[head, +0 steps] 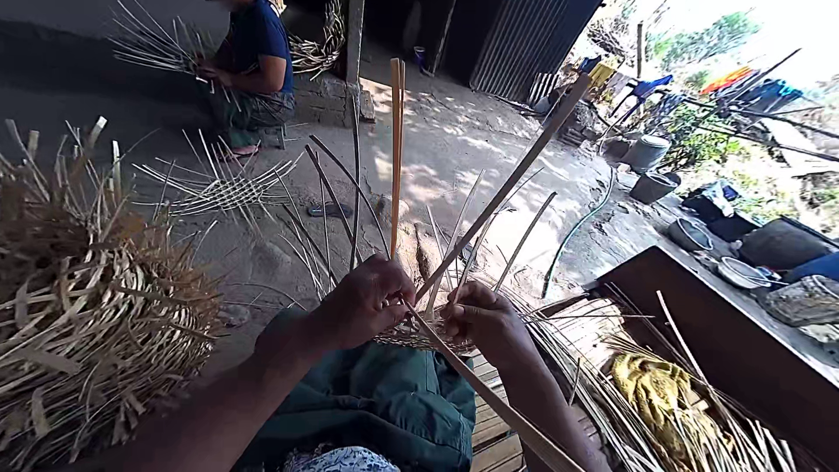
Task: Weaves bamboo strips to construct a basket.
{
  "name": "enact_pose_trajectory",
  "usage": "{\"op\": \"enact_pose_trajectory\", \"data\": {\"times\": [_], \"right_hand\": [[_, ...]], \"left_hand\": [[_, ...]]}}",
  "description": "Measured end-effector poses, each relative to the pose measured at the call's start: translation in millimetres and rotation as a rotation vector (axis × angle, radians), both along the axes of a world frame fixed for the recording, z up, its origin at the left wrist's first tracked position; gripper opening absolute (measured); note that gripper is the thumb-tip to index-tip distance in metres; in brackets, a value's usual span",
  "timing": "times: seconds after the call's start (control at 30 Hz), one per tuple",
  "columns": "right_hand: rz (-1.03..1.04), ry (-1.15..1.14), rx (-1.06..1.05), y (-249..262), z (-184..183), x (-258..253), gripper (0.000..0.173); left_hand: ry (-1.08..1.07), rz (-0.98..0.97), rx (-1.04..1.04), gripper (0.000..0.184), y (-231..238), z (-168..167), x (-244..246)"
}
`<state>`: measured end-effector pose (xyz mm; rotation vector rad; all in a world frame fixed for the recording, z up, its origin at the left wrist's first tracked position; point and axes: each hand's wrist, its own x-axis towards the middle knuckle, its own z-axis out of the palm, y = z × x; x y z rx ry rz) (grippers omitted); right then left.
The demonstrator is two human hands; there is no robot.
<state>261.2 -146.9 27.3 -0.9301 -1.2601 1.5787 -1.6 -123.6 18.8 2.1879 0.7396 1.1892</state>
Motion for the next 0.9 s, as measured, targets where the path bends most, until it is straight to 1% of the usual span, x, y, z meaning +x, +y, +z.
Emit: {"op": "enact_pose_trajectory", "data": {"times": [0.17, 0.3, 0.37, 0.47, 0.5, 0.57, 0.63, 0.7, 0.77, 0.83, 0.9], "right_hand": [[0.018, -0.078, -0.164, 1.7, -1.4, 3.5, 0.012], [0.001, -0.139, -0.202, 0.3, 8.7, 4.6, 0.012], [-0.032, -0.058, -0.137, -3.0, 7.1, 6.3, 0.011], [-0.045, 0.188, 0.118, -7.9, -11.7, 7.5, 0.01], [-0.053, 0.202, 0.186, -10.8, -16.0, 5.1, 0.008], [-0.07, 0.163, 0.265, -17.0, -18.9, -0.4, 0.009], [-0.056, 0.107, 0.334, -20.7, -18.8, -5.5, 0.009], [-0.049, 0.084, 0.398, -21.9, -19.0, -8.9, 0.009], [-0.04, 0.06, 0.456, -21.0, -19.3, -11.4, 0.008], [-0.023, 0.043, 0.485, -21.2, -20.1, -14.9, 0.009], [-0.019, 0.042, 0.503, -21.9, -21.3, -17.7, 0.011]], "left_hand": [[0.056, -0.012, 0.105, 0.006, -4.4, 1.0, 10.7], [0.068, -0.011, 0.187, 0.004, -9.4, 1.8, 18.2], [0.077, 0.025, 0.211, 0.004, -11.9, 2.8, 19.8], [0.183, 0.143, 0.228, 0.011, -12.1, 12.5, 18.0], [0.235, 0.168, 0.237, 0.016, -11.6, 16.0, 16.4], [0.337, 0.177, 0.241, 0.025, -11.4, 22.8, 11.4], [0.462, 0.169, 0.237, 0.039, -12.6, 30.0, 5.6], [0.551, 0.18, 0.273, 0.047, -14.1, 33.9, 2.9], [0.632, 0.214, 0.282, 0.047, -17.5, 38.0, 1.3], [0.7, 0.242, 0.246, 0.046, -22.9, 42.8, -0.9], [0.7, 0.285, 0.249, 0.044, -26.0, 41.8, -2.1]]}}
